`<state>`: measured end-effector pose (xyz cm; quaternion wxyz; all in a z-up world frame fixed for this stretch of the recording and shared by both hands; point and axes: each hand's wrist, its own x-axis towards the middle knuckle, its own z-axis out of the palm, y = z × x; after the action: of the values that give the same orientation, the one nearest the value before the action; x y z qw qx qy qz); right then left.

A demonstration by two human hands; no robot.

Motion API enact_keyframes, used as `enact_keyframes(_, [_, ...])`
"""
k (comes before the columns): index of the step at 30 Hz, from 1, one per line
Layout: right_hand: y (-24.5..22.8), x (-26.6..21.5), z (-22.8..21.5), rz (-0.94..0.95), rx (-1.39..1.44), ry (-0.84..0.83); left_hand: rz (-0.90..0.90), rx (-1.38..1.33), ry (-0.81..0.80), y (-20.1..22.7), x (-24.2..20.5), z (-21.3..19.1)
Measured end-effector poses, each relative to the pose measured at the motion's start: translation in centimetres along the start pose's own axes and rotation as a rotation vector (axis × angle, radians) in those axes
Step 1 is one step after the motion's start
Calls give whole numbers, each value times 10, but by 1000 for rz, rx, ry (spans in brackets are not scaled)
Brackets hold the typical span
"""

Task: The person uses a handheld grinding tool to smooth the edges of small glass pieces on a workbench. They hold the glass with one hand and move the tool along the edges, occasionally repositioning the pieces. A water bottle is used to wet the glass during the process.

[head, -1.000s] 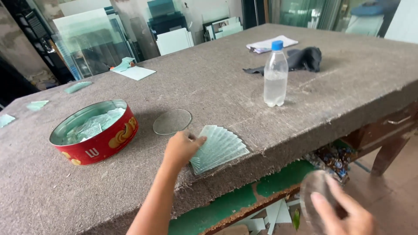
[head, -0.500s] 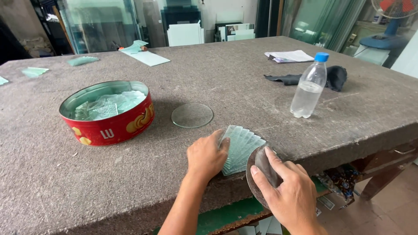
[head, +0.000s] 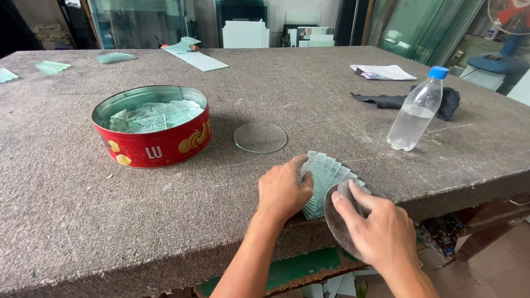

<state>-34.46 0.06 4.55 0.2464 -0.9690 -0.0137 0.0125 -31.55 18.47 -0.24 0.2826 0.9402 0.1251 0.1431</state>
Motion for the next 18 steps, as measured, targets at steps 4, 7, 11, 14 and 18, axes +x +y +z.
enact_keyframes(4, [2, 10, 11, -48, -41, 29, 46, -19, 67, -9, 3, 14])
enact_keyframes(7, [7, 23, 17, 8, -53, 71, 65, -24, 67, -7, 2, 12])
enact_keyframes(11, [28, 32, 33, -159, -28, 103, 55, -17, 57, -6, 5, 11])
enact_keyframes(14, [5, 20, 8, -112, 7, 91, 36, -42, 60, -7, 1, 14])
enact_keyframes(18, [-25, 16, -17, -101, 65, 118, 40, -73, 89, -4, 0, 8])
